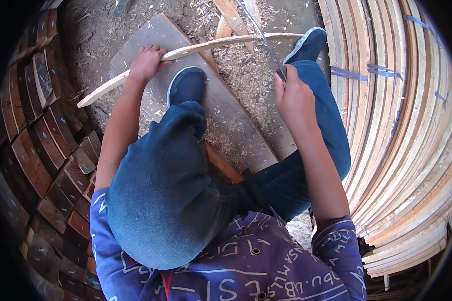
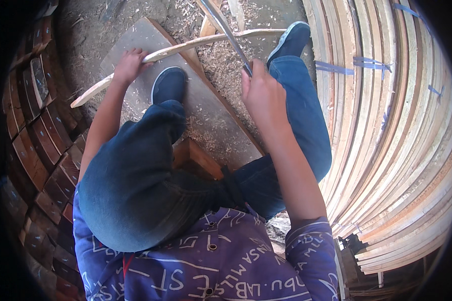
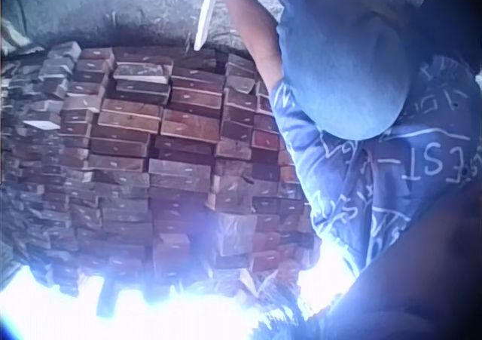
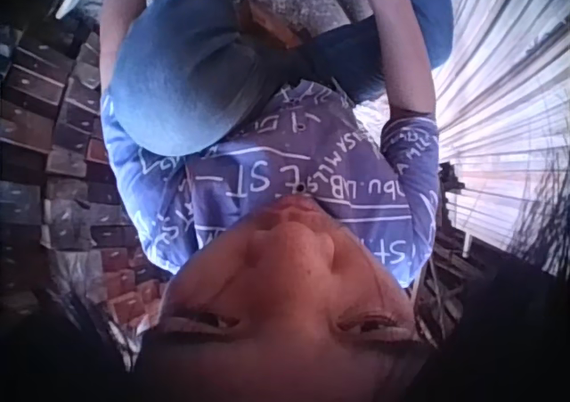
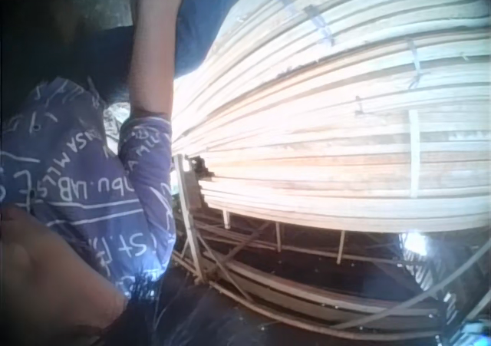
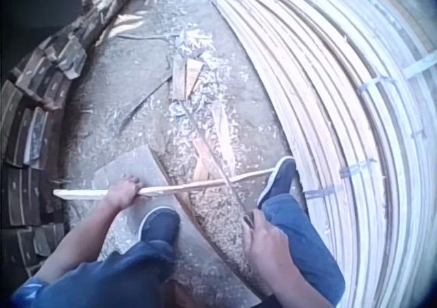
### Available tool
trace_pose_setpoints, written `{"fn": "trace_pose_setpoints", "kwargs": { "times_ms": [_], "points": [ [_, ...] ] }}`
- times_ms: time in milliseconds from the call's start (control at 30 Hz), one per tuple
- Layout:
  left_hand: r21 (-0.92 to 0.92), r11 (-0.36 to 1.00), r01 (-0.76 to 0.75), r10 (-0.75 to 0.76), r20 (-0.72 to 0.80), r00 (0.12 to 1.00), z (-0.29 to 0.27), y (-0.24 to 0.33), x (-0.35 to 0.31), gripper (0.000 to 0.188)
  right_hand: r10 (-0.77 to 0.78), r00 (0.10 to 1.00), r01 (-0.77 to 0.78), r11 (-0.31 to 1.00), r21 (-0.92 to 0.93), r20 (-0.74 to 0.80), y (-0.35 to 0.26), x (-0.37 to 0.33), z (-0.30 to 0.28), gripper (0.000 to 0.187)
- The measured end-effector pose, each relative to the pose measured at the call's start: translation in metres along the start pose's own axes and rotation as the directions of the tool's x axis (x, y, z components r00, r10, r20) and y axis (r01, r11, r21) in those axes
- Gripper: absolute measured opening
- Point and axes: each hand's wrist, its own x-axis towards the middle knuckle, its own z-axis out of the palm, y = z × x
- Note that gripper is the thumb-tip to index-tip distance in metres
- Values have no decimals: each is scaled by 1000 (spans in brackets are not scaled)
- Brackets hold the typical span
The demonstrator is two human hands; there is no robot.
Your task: The person sits on the ground and uses a large knife to shave and shape a long, thin piece of wood. They hold the wood with their left hand and use the knife with their right hand to remove thin strips of wood, refining the piece's shape.
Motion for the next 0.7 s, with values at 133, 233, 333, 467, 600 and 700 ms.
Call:
{"fn": "trace_pose_setpoints", "kwargs": {
  "times_ms": [133,233,333,467,600,700],
  "points": [
    [-17,1000,5,-5,0,1000,3,10,8,35,125,986,-100,975,-200,115,67,0,30,29],
    [-24,1000,-9,9,-5,1000,2,13,13,34,134,987,-114,973,-198,88,63,6,18,30],
    [-38,999,4,-4,-7,1000,7,1,4,35,40,998,-37,997,-62,57,15,8,-2,30],
    [-43,999,8,-7,18,1000,4,0,-2,36,3,993,7,996,-87,121,-3,13,17,31],
    [-35,999,-3,4,22,1000,-6,17,10,36,203,976,-184,962,-202,80,66,3,46,31],
    [-41,999,-6,7,18,1000,-1,10,6,37,162,982,-147,979,-142,101,45,10,27,31]
  ]
}}
